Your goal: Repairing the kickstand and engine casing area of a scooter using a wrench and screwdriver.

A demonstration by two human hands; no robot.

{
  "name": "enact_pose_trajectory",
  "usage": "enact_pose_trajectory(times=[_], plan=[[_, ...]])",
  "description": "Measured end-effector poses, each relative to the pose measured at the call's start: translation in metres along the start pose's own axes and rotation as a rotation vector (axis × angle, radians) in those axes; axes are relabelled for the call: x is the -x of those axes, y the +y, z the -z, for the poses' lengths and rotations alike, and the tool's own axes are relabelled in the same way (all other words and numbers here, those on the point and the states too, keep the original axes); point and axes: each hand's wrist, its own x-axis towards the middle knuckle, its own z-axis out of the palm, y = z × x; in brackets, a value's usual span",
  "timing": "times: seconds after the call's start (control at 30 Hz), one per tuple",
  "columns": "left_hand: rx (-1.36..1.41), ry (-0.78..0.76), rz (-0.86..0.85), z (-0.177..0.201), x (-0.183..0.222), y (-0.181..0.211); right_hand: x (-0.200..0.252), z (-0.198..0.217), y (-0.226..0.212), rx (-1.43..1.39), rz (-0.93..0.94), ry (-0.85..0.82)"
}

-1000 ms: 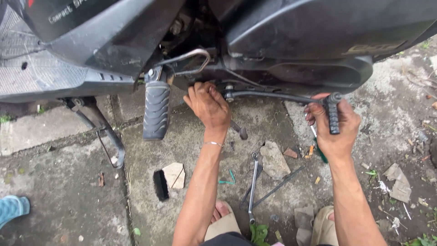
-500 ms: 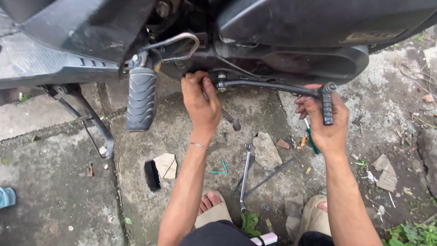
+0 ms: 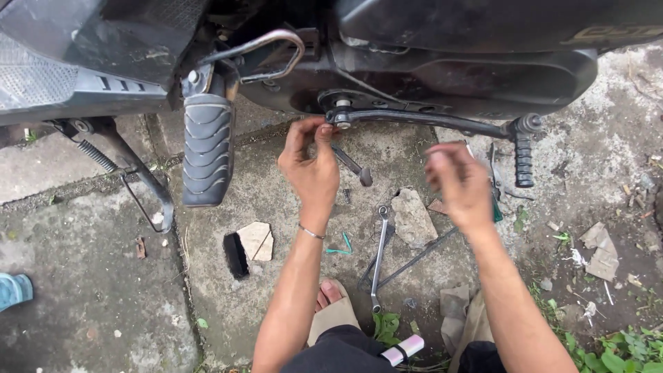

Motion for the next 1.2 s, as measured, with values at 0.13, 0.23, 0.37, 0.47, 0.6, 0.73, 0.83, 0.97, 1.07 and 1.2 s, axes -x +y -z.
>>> enact_pose_trajectory(times=[0.13,0.23,0.37,0.47,0.6,0.73,0.83,0.97,1.07,1.2], plan=[[0.002,-0.028,-0.006,0.007,0.000,0.001,0.039,-0.072,0.025,0.272,-0.224,-0.379],[0.067,-0.120,0.087,0.018,-0.007,0.007,0.057,-0.118,0.030,0.568,-0.170,-0.571],[0.049,-0.145,0.106,0.025,-0.001,0.011,0.045,-0.146,0.067,0.721,-0.127,-0.649],[0.069,-0.142,0.114,0.022,0.000,0.015,0.034,-0.157,0.109,0.842,-0.082,-0.655],[0.090,-0.130,0.142,0.019,-0.004,0.010,0.035,-0.145,0.102,0.697,-0.029,-0.679],[0.048,-0.156,0.183,0.036,-0.003,0.013,0.034,-0.116,0.031,0.457,0.017,-0.581],[-0.001,-0.295,0.344,0.054,0.008,0.023,0.028,-0.080,-0.057,0.265,-0.203,-0.610],[0.164,-0.411,0.419,0.057,0.017,0.057,0.005,-0.056,-0.081,0.290,0.364,-0.433],[0.179,-0.393,0.374,0.057,0.015,0.063,-0.004,-0.054,-0.102,0.330,0.462,-0.398],[0.133,-0.325,0.342,0.061,0.009,0.068,0.001,-0.045,-0.165,0.506,0.401,-0.491]])
